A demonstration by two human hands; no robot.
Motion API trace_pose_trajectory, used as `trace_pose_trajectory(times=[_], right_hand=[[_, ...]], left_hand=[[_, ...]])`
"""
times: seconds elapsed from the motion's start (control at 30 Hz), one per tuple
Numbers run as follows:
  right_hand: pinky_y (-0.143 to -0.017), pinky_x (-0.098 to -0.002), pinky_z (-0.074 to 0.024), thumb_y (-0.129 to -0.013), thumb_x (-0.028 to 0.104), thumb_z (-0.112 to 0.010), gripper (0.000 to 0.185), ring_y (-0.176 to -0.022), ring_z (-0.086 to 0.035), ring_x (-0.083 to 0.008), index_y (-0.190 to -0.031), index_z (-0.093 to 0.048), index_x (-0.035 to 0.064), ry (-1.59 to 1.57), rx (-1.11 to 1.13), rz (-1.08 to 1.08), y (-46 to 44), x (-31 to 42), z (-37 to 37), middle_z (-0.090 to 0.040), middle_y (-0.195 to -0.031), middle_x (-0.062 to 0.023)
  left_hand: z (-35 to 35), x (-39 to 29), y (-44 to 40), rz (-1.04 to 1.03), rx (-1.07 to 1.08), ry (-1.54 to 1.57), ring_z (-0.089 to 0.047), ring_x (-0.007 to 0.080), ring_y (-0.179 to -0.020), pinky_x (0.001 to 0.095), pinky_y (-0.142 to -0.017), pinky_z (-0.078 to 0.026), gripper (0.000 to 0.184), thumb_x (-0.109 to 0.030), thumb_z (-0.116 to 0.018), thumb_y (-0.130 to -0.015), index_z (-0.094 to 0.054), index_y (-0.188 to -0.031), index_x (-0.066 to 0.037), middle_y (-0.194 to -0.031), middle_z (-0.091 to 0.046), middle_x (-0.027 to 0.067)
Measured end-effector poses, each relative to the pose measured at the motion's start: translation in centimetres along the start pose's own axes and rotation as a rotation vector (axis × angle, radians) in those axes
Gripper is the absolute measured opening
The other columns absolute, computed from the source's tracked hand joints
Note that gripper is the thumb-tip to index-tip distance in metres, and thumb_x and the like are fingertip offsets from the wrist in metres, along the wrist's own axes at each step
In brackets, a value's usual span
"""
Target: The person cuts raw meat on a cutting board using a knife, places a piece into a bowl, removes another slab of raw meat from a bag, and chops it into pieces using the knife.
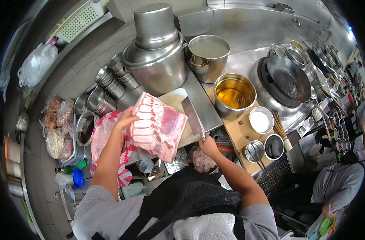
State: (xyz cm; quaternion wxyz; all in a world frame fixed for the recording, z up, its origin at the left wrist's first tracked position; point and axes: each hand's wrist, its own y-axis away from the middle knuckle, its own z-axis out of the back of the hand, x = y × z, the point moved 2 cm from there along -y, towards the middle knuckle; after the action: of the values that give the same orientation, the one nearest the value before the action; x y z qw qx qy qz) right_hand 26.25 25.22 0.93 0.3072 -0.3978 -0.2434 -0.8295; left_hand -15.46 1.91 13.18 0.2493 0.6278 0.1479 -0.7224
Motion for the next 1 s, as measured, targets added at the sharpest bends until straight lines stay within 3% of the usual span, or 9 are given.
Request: trace_pose_trajectory(times=[0.03,0.13,0.2,0.27,0.43,0.63,0.67,0.83,1.0], right_hand=[[-0.095,-0.0588,-0.0583,-0.098,0.027,-0.072,0.047,-0.112,-0.069,-0.0558,-0.127,-0.061,-0.0085,-0.011,0.013,0.013,1.1,0.0,-0.3,-0.072,-0.11,-0.0404],[-0.095,-0.0595,-0.0579,-0.098,0.026,-0.073,0.049,-0.111,-0.069,-0.0565,-0.128,-0.06,-0.0095,0.042,0.019,-0.039,1.2,0.7,0.0,-0.072,-0.109,-0.0407],[-0.095,-0.0602,-0.0573,-0.098,0.026,-0.073,0.049,-0.111,-0.069,-0.0569,-0.128,-0.06,-0.0103,0.058,0.015,-0.047,1.4,1.0,0.0,-0.071,-0.11,-0.0408],[-0.095,-0.0602,-0.0572,-0.098,0.026,-0.073,0.05,-0.111,-0.069,-0.0569,-0.128,-0.06,-0.0104,0.059,0.012,-0.062,1.8,1.6,0.1,-0.071,-0.11,-0.041],[-0.096,-0.0584,-0.0574,-0.098,0.027,-0.072,0.049,-0.112,-0.07,-0.0548,-0.129,-0.061,-0.0086,0.031,-0.016,-0.029,1.4,0.6,-0.5,-0.073,-0.11,-0.0384],[-0.094,-0.0576,-0.0571,-0.097,0.026,-0.071,0.044,-0.11,-0.071,-0.0537,-0.126,-0.065,-0.0066,0.079,0.066,-0.047,0.7,0.6,-0.1,-0.074,-0.107,-0.0365],[-0.091,-0.0547,-0.0578,-0.097,0.026,-0.07,0.04,-0.106,-0.073,-0.0522,-0.12,-0.067,-0.0075,0.046,0.049,-0.016,0.8,0.6,-0.1,-0.074,-0.103,-0.0354],[-0.088,-0.0502,-0.0589,-0.095,0.025,-0.071,0.038,-0.101,-0.076,-0.0472,-0.112,-0.069,-0.0091,-0.117,0.091,-0.057,0.7,-1.9,-0.9,-0.075,-0.098,-0.0325],[-0.085,-0.0506,-0.0608,-0.095,0.027,-0.072,0.041,-0.094,-0.079,-0.0444,-0.114,-0.07,-0.009,-0.198,0.115,-0.154,2.5,0.3,1.2,-0.077,-0.096,-0.0302]], left_hand=[[0.3,2.8,-0.6,0.051,0.023,-0.188,-0.073,0.0247,-0.114,0.036,-0.106,-0.056,0.059,0.004,-0.073,-0.08,-0.063,-0.138,0.004,-0.127,-0.074,0.0122],[-6.2,1.6,-0.8,-0.446,-0.413,-0.903,-0.066,0.0402,-0.129,0.0428,-0.11,-0.053,0.063,-0.006,-0.082,-0.081,-0.065,-0.142,-0.001,-0.141,-0.068,0.0237],[-12.6,1.9,0.8,-0.322,-0.21,-0.68,-0.05,0.0423,-0.149,0.0494,-0.127,-0.038,0.079,-0.021,-0.091,-0.077,-0.062,-0.149,-0.004,-0.158,-0.055,0.0247],[-19.5,-0.1,5.6,-0.105,-0.015,-0.911,-0.036,0.0471,-0.158,0.0615,-0.13,-0.029,0.098,-0.023,-0.094,-0.073,-0.052,-0.16,-0.007,-0.169,-0.041,0.026],[-21.7,2.4,7.3,0.005,0.097,-1.221,-0.024,0.054,-0.162,0.0741,-0.126,-0.024,0.11,-0.013,-0.09,-0.074,-0.036,-0.17,-0.013,-0.178,-0.019,0.0277],[-22.7,5.3,3.8,-0.055,-0.101,-1.28,-0.045,0.0517,-0.149,0.0735,-0.115,-0.041,0.091,-0.007,-0.082,-0.079,-0.045,-0.162,-0.011,-0.163,-0.039,0.0298],[-23.0,2.9,3.5,-0.014,-0.124,-1.342,-0.062,0.0495,-0.131,0.0678,-0.105,-0.053,0.076,-0.007,-0.079,-0.083,-0.053,-0.154,-0.011,-0.147,-0.056,0.0268],[-18.3,-1.0,0.1,0.129,0.011,-1.178,-0.076,0.0412,-0.116,0.0508,-0.1,-0.059,0.034,-0.016,-0.076,-0.087,-0.077,-0.12,-0.006,-0.123,-0.077,0.0258],[-10.8,-4.1,-2.3,0.078,-0.091,-1.02,-0.074,0.0396,-0.119,0.045,-0.102,-0.058,0.041,-0.016,-0.075,-0.083,-0.079,-0.123,-0.007,-0.126,-0.077,0.0236]])
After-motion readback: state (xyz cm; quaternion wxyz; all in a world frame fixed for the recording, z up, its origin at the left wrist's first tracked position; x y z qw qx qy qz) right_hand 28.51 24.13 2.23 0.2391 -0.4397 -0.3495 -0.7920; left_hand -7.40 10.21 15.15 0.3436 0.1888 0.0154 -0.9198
